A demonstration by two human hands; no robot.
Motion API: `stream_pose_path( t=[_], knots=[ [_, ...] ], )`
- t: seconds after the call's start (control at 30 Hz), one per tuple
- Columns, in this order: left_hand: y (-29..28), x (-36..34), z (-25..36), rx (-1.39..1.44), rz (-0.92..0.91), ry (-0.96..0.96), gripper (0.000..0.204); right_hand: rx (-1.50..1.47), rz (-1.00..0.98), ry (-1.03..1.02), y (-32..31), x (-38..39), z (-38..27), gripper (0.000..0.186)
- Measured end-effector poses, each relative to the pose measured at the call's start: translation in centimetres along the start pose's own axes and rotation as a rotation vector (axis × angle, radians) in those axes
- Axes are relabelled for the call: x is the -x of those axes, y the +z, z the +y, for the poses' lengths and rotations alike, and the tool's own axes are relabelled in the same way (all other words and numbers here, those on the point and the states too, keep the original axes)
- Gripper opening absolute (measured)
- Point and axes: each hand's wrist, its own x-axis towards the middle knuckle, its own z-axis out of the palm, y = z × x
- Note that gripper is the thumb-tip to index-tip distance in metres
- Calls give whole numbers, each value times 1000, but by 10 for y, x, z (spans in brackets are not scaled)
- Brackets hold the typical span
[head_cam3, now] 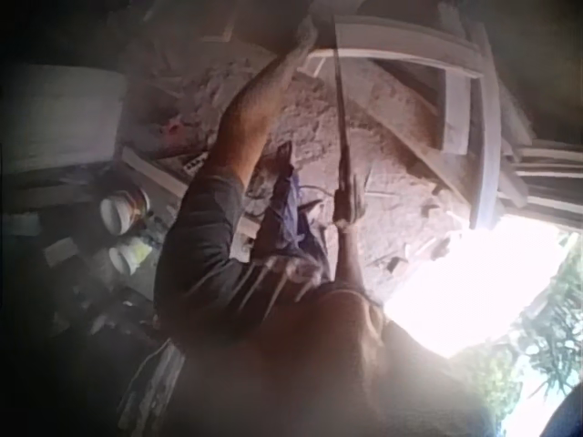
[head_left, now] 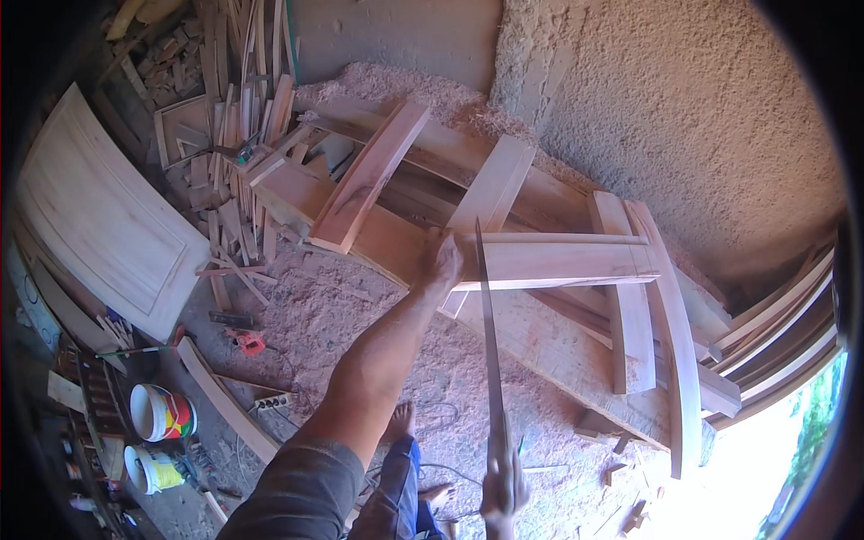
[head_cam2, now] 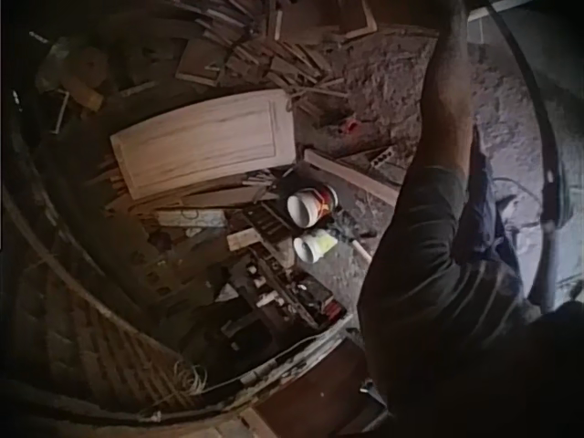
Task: The person uses a hand saw to cut through a piece of lumber while holding it in place with their other hand on a workbench.
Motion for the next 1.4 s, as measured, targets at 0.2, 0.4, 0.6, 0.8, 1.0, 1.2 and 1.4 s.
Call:
stream_pose_path(
  t=[0.2, 0.4, 0.6, 0.8, 1.0, 1.2, 1.4],
  knots=[
    [27, -18, -27, 93, -87, -96, 15, -156, 203, -293, 42, -72, -4, 43],
    [-5, -5, 18, -177, -96, 66, 20, -263, 275, -328, 40, -96, 15, 49],
    [5, -9, 7, 209, -49, -98, 27, -130, 80, -134, -6, 8, 2, 42],
    [13, -16, -1, 275, -4, -82, 26, -360, 303, -369, 53, -154, -5, 51],
    [-1, -3, 21, 341, -50, -188, 27, -202, 250, -302, 25, 22, 44, 55],
    [23, -14, -8, 371, 57, -163, 27, -227, 302, -333, 60, -113, 2, 46],
    [23, -26, -12, -743, -131, 418, 18, -168, 310, -378, 51, -79, 21, 49]
  ],
)
